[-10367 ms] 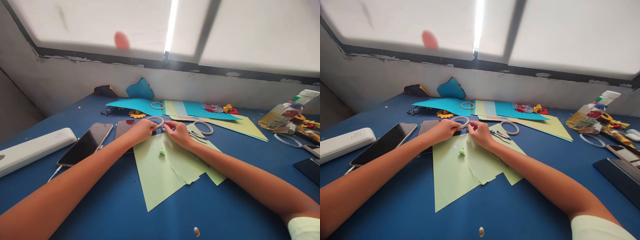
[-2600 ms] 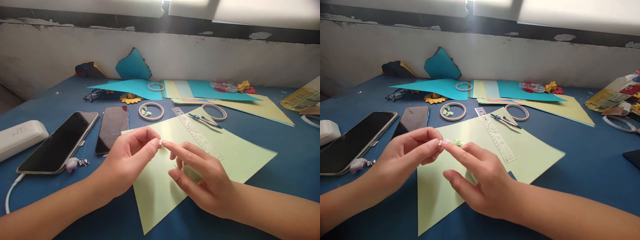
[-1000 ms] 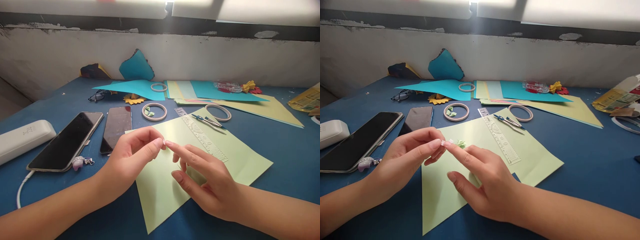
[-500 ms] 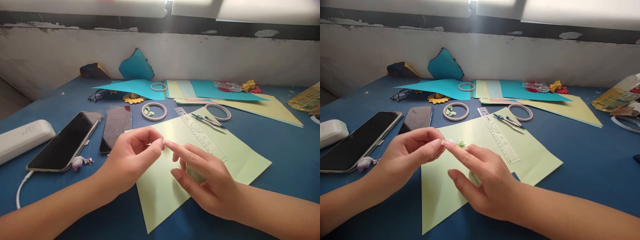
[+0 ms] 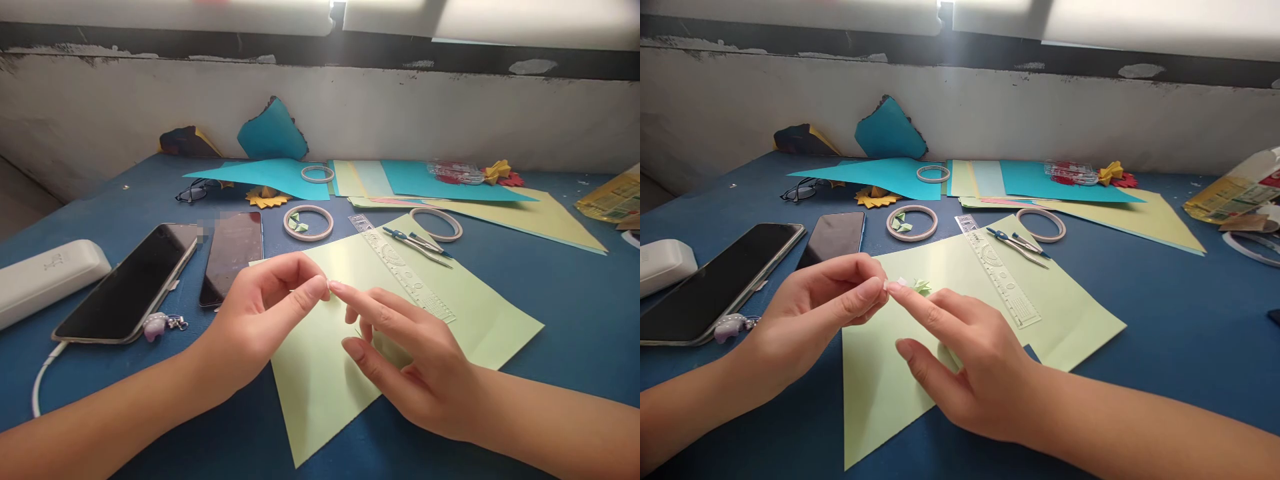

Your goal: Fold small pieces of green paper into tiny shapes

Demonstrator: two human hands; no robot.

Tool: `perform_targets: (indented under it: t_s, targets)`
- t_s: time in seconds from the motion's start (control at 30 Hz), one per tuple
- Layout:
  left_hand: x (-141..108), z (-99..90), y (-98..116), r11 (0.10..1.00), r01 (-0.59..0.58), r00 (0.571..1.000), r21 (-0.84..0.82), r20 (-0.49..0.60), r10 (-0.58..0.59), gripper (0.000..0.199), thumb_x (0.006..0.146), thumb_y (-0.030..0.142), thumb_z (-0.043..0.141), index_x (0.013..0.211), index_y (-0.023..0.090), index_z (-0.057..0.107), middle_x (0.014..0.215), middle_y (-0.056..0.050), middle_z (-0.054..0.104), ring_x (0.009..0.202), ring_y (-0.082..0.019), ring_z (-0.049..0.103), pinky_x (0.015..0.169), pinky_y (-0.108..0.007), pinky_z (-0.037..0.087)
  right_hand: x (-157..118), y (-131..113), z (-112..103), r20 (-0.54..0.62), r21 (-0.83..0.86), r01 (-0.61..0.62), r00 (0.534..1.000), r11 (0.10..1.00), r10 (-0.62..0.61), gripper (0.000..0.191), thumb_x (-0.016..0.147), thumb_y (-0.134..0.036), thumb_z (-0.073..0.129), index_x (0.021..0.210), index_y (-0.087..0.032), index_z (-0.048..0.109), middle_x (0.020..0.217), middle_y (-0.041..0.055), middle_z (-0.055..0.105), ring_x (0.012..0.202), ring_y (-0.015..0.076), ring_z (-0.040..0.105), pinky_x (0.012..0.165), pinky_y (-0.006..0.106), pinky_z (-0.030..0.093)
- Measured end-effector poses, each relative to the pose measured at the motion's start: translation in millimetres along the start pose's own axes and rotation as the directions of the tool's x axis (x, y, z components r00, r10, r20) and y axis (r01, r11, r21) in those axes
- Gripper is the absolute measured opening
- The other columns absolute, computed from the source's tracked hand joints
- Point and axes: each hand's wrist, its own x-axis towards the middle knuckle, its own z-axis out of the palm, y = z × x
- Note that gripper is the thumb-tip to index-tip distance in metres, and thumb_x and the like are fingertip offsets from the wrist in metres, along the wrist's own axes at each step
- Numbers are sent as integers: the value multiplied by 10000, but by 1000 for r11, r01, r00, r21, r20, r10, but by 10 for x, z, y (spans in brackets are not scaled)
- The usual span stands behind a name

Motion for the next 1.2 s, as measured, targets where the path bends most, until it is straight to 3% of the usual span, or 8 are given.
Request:
perform_targets:
  t_s: [0.37, 0.7, 0.9, 1.1, 1.2]
  targets:
    - [-3, 6, 23, 999, 0, 1000, 45, 5, -1, 184, 883, 213, 512, 716, 180, 582, 669, 45, 568, 601, -57, 481, 517, -158, 353, 6, 4, -6, -8, 9, -6, 1000, 1000, 6, 536, 855, -136, 484, 1357, -269, 351, 790, 19, 514, 659, 134, 489, 577, 275, 456]
    - [15, -9, 11, 999, 44, 999, -29, 24, -43, 207, 859, 175, 501, 666, 184, 577, 623, 57, 545, 546, -44, 433, 493, -148, 340, 12, 3, -11, 6, 2, -18, 1000, 1000, 18, 518, 863, -142, 476, 1351, -273, 360, 809, 21, 522, 660, 124, 484, 586, 269, 464]
    - [43, 8, -9, 994, 113, 992, 6, -64, -112, 178, 805, 165, 515, 631, 165, 551, 585, 48, 459, 532, -57, 370, 480, -169, 311, 1, 3, -16, -3, 34, -25, 1000, 999, 25, 507, 872, -149, 464, 1357, -243, 350, 790, 12, 533, 654, 118, 515, 596, 261, 486]
    - [27, -35, -5, 993, 97, 995, -64, -6, -98, 243, 837, 219, 452, 602, 167, 476, 568, 36, 375, 535, -84, 325, 469, -209, 272, -2, 2, -20, -2, 39, -20, 1000, 999, 20, 508, 870, -139, 463, 1357, -239, 352, 779, 16, 530, 656, 121, 515, 586, 265, 479]
    - [0, -1, 17, 999, 15, 1000, 52, 11, -16, 266, 875, 277, 415, 648, 169, 503, 603, 26, 410, 548, -87, 343, 477, -212, 288, 11, 8, -17, 4, 39, -4, 1000, 999, 4, 520, 868, -126, 463, 1359, -255, 347, 794, 21, 534, 667, 126, 512, 589, 276, 480]
